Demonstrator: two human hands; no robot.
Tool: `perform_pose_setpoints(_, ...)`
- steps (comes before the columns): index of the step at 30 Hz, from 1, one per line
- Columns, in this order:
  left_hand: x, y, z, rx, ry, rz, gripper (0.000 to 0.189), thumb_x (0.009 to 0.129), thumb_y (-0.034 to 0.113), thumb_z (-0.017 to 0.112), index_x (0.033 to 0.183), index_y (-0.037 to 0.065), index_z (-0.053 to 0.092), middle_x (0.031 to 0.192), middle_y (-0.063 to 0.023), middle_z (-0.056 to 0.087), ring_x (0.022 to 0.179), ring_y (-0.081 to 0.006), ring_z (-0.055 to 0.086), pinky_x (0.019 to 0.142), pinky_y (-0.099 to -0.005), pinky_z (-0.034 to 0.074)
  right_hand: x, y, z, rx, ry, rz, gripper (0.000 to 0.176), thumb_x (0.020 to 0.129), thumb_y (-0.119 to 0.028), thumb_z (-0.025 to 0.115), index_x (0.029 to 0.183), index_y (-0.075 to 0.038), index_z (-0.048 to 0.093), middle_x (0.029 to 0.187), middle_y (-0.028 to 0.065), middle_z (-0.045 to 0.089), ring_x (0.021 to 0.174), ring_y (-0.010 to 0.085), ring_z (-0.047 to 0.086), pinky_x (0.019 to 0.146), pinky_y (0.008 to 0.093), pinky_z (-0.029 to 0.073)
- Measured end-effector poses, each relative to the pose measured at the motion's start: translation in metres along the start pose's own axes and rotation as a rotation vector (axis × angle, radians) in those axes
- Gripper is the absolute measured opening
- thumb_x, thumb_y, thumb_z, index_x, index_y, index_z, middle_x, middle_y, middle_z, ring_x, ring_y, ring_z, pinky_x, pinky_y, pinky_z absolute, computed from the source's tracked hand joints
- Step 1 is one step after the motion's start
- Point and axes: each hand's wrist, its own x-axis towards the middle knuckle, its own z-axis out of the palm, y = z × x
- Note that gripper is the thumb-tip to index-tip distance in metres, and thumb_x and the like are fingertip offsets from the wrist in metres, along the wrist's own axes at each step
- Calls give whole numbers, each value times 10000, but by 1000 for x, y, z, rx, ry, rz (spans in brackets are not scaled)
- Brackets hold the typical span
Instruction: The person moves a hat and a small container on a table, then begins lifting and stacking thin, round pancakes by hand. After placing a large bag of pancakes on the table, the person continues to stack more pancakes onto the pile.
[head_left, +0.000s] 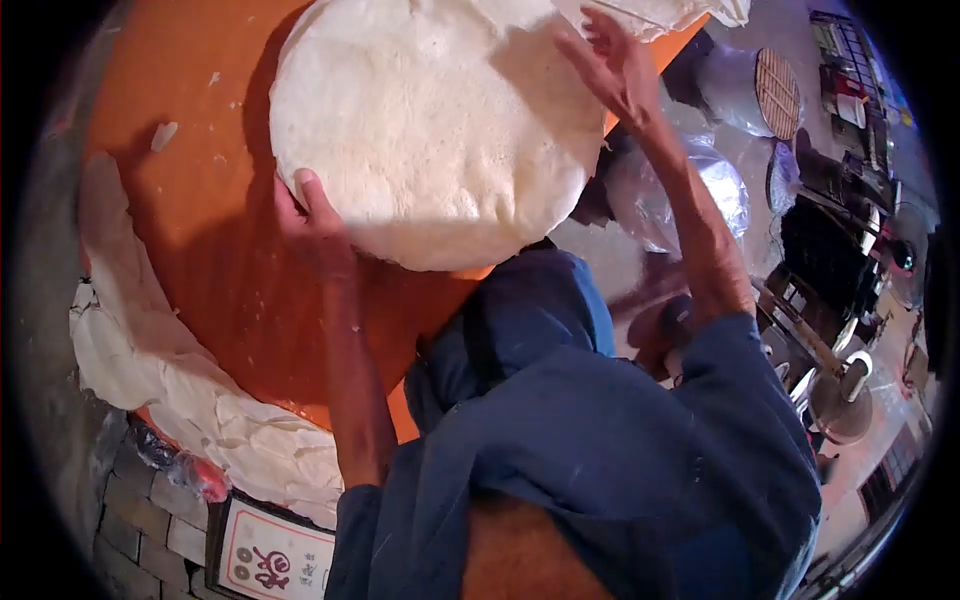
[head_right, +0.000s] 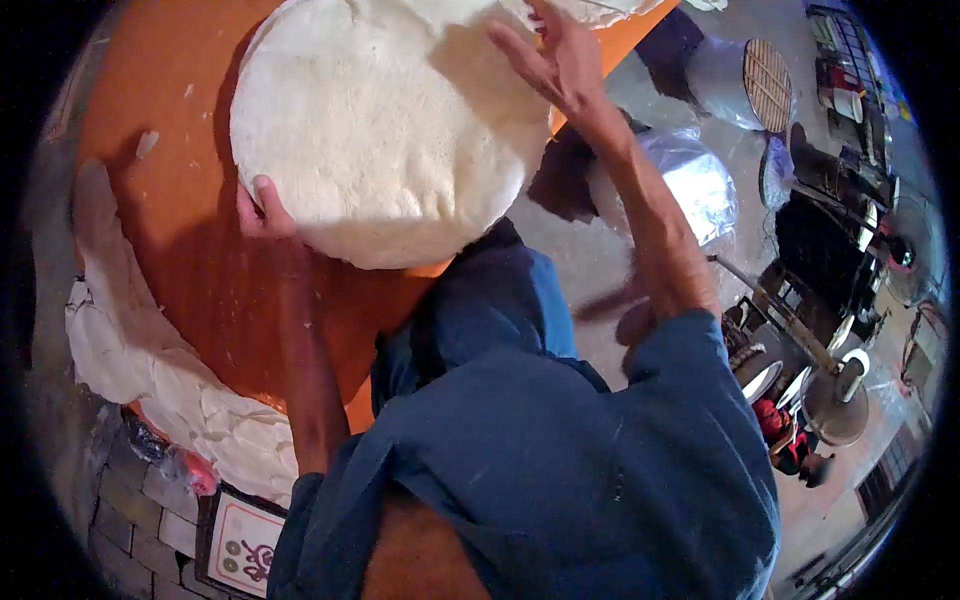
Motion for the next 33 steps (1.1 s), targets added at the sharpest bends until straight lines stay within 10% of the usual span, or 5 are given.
perform_pose_setpoints(7,4,-13,-4,-1,3,9,450,994,299,502,1314,-18,512,1195,-124,612,1031,-205,581,885,-343,478,126,7,78,-331,180,-1007,497,907,-375,629,1216,12,596,1070,217,653,931,353,644,795,429,514)
perform_pose_setpoints(10,10,-20,-6,-19,-25,81,441,984,298,533,1301,-9,529,1178,-119,619,1025,-203,583,876,-341,481,138,16,101,-329,-127,-920,494,896,-390,632,1180,12,604,1051,201,658,939,350,635,803,435,508)
perform_pose_setpoints(22,16,-67,-18,239,209,153,567,913,306,652,1356,-14,501,1301,-171,580,1166,-252,556,986,-377,445,109,17,85,-221,54,-617,451,950,-334,598,1224,24,578,940,122,671,831,261,647,764,364,529)
perform_pose_setpoints(24,12,-53,-14,117,170,110,555,916,292,651,1353,-16,503,1302,-168,577,1174,-248,550,991,-370,441,111,-14,58,-352,-139,-452,637,853,-474,688,1275,-10,581,1220,231,630,1107,371,625,921,412,508)
perform_pose_setpoints(33,7,-48,-16,8,171,75,492,926,224,645,1319,-46,521,1291,-142,585,1159,-222,561,983,-345,447,98,-32,52,-131,-128,-421,597,792,-484,740,1167,-26,660,897,181,717,847,333,700,792,373,552)
